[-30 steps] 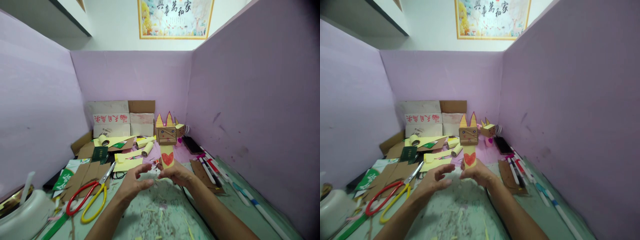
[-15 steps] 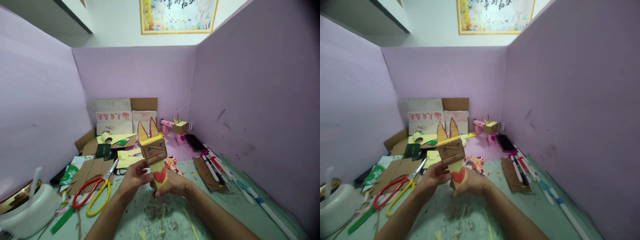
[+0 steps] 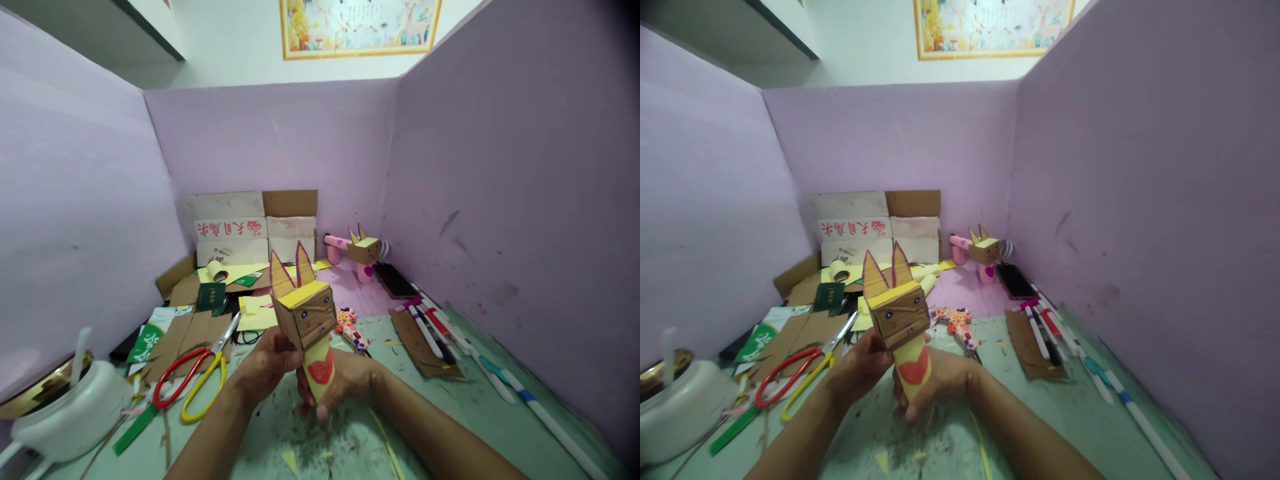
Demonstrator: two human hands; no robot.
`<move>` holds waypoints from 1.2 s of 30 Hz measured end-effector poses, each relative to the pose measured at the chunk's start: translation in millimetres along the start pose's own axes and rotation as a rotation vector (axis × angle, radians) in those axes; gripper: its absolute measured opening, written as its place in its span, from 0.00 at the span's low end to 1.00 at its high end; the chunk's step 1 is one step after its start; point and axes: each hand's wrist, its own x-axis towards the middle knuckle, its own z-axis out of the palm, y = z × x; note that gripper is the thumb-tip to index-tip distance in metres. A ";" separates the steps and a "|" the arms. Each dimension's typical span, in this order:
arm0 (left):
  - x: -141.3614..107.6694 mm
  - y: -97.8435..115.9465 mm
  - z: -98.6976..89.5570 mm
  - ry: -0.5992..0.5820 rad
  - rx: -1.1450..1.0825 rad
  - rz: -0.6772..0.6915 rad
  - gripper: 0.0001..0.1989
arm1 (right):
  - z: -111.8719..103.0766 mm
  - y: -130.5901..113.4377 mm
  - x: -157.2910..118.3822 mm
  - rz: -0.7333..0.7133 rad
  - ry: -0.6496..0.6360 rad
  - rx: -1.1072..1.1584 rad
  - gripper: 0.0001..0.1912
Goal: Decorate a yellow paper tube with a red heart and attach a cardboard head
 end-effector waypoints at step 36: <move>14.1 5.3 -5.9 0.584 0.209 0.153 0.33 | -27.9 -57.3 -25.8 -0.469 0.769 0.284 0.16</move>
